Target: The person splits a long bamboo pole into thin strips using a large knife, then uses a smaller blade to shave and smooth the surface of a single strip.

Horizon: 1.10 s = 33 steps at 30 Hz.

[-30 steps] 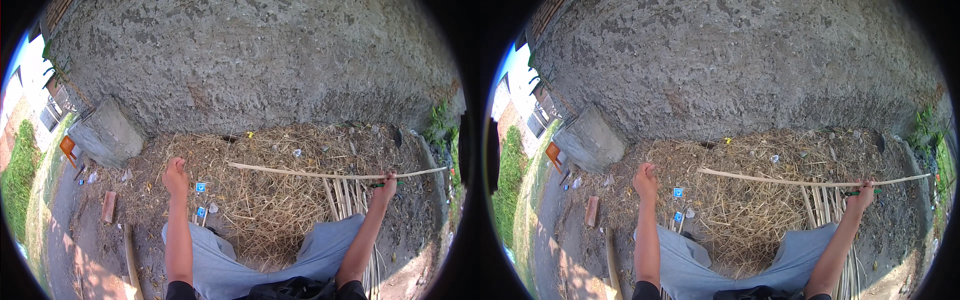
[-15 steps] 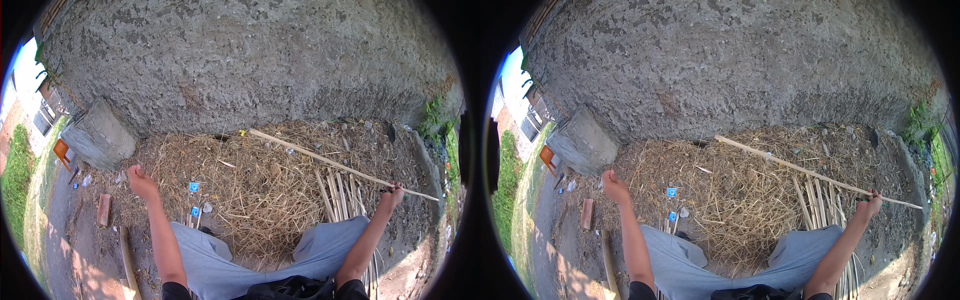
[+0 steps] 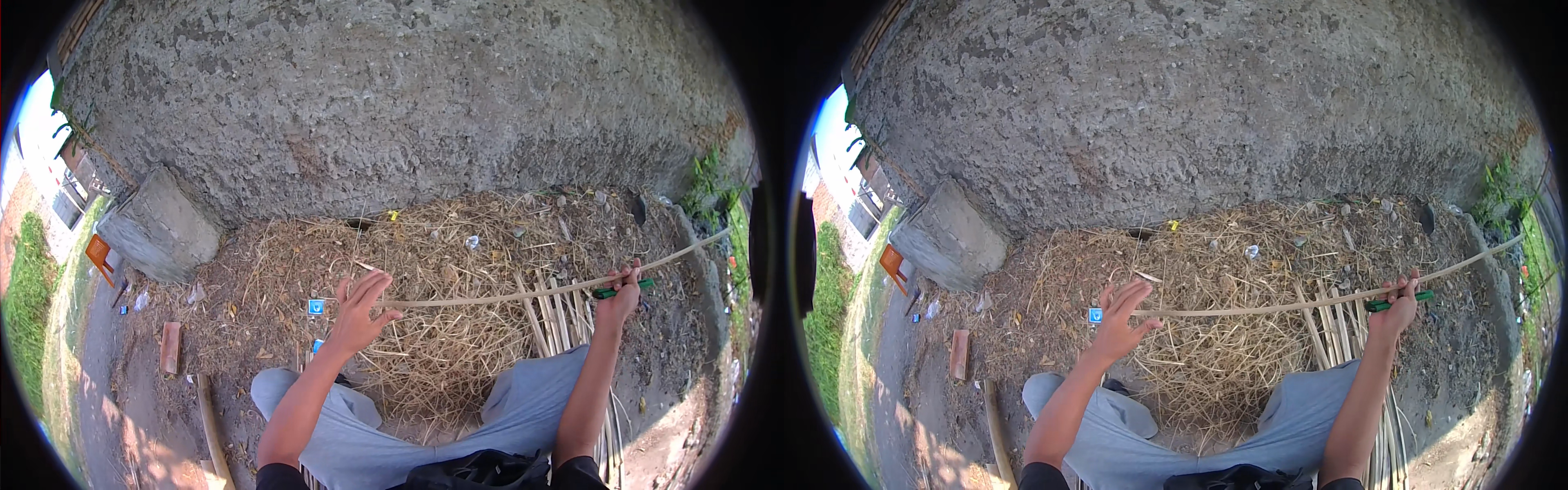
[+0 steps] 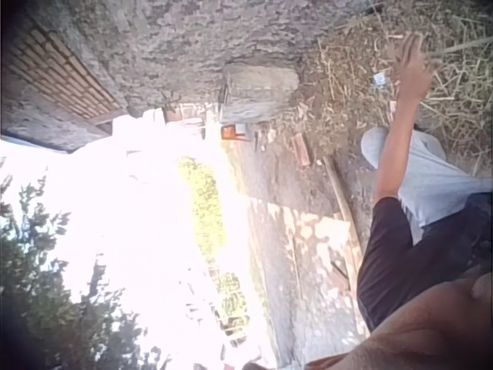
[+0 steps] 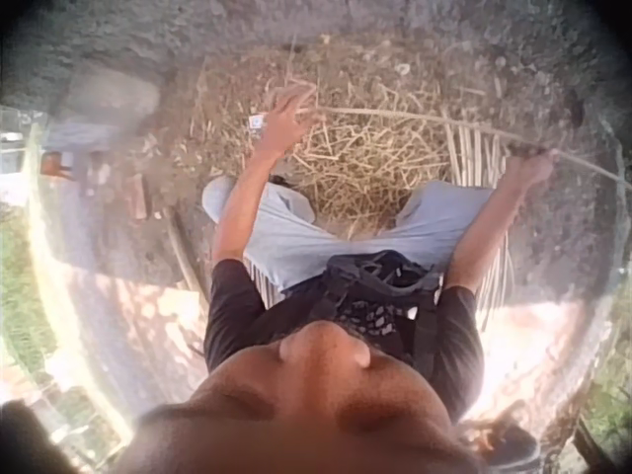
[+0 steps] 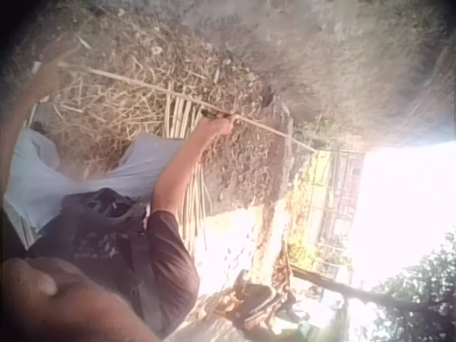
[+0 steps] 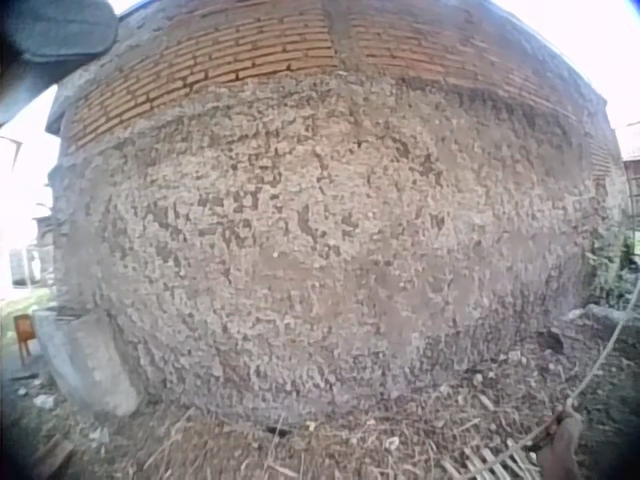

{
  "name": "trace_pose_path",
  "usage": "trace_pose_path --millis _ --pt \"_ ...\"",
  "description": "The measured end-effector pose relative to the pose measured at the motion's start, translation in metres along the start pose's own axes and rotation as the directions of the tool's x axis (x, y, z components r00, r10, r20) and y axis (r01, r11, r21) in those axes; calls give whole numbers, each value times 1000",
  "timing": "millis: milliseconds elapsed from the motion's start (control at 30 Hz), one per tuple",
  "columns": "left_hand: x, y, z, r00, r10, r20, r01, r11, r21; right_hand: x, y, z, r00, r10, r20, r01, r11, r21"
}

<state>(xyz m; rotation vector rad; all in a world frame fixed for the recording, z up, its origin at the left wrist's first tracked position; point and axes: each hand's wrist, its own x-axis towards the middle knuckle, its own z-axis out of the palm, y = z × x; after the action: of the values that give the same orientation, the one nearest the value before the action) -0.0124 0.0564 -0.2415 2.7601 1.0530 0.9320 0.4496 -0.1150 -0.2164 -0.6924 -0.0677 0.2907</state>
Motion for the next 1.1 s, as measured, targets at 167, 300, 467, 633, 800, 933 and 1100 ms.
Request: trace_pose_path --millis 167,300,467,633,800,933,1100 --pt "-6 -5 16 991 102 92 -75 962 -262 -9 15 9 997 -2 80 -2 998 60" --pt "-15 -13 20 999 32 35 -16 917 -399 -19 20 18 996 22 90 -29 997 73" --pt "-11 -11 10 985 -164 -46 109 817 -567 -18 24 19 998 50 40 -53 996 69" --pt "-4 -38 -19 757 -631 -166 238 505 -830 -16 16 19 988 99 -116 -107 993 -57" --pt "2 -70 -49 459 -817 -349 267 501 -823 2 17 0 974 195 -115 -197 980 -6" --pt "-4 -93 -63 382 -723 -575 259 681 -685 8 27 -1 973 183 -139 -191 980 -49" --pt "-25 -118 -72 495 -783 -377 320 567 -759 5 10 8 964 71 -255 -67 997 25"
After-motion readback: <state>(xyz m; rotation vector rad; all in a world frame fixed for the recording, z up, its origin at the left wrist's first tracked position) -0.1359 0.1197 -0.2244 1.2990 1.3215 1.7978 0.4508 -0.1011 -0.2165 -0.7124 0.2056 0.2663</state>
